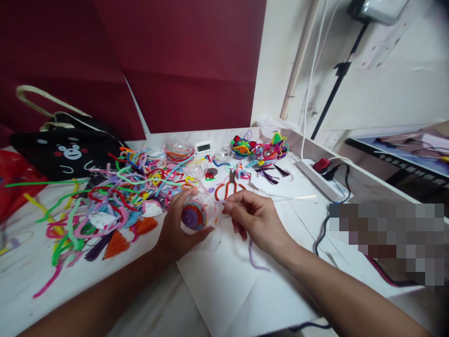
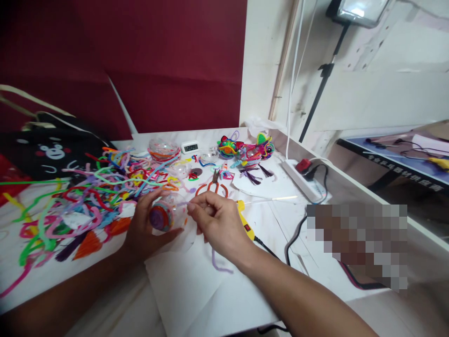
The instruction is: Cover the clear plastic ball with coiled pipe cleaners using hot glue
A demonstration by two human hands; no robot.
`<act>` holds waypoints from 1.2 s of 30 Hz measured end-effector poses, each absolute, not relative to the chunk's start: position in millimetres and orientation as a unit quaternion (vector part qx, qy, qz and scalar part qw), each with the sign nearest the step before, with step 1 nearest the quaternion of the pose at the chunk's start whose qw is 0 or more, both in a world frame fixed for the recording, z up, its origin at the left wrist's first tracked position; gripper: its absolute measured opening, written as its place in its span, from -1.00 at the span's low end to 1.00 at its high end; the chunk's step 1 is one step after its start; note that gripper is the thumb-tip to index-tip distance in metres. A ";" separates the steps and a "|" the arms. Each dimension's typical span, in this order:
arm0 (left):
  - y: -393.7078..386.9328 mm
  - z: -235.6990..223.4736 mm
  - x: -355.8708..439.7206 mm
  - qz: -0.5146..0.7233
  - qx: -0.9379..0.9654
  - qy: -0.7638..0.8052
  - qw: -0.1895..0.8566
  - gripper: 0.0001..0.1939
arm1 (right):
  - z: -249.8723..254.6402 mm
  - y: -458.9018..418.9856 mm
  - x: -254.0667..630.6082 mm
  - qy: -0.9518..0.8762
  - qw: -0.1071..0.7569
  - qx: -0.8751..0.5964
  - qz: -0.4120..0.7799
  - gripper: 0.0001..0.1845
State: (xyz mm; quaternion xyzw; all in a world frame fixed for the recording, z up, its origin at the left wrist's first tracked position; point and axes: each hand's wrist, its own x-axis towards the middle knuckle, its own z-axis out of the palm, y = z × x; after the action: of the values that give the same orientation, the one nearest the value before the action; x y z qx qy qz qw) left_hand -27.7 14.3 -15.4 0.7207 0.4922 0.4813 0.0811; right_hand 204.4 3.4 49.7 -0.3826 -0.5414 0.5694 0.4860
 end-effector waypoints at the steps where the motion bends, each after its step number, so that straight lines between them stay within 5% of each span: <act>1: 14.0 -15.9 -27.7 0.485 0.730 0.476 0.078 -0.11 | 47.3 4.7 203.5 -0.534 0.472 -0.396 0.578 -0.58; 7: 14.1 -20.0 -26.8 0.480 0.753 0.449 0.035 -0.15 | 38.3 8.1 195.2 -0.473 0.415 -0.352 0.693 -0.41; 15: 8.4 -19.5 -25.4 0.449 0.787 0.422 0.018 -0.16 | 25.7 16.5 190.5 -0.382 0.486 -0.300 0.726 -0.40; 24: 5.5 -19.2 -25.0 0.452 0.765 0.430 0.162 -0.12 | 24.5 26.4 195.5 -0.360 0.499 -0.323 0.719 -0.51; 36: 12.0 -8.8 -14.8 0.511 0.628 0.418 0.411 -0.42 | 25.3 29.5 197.8 -0.359 0.488 -0.339 0.720 -0.53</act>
State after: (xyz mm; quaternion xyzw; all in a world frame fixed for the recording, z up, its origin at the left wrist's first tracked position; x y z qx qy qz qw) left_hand -14.8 12.0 -8.8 0.6283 0.4180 0.5114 0.4111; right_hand 197.8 29.5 25.3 -0.3390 -0.3585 0.7202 0.4877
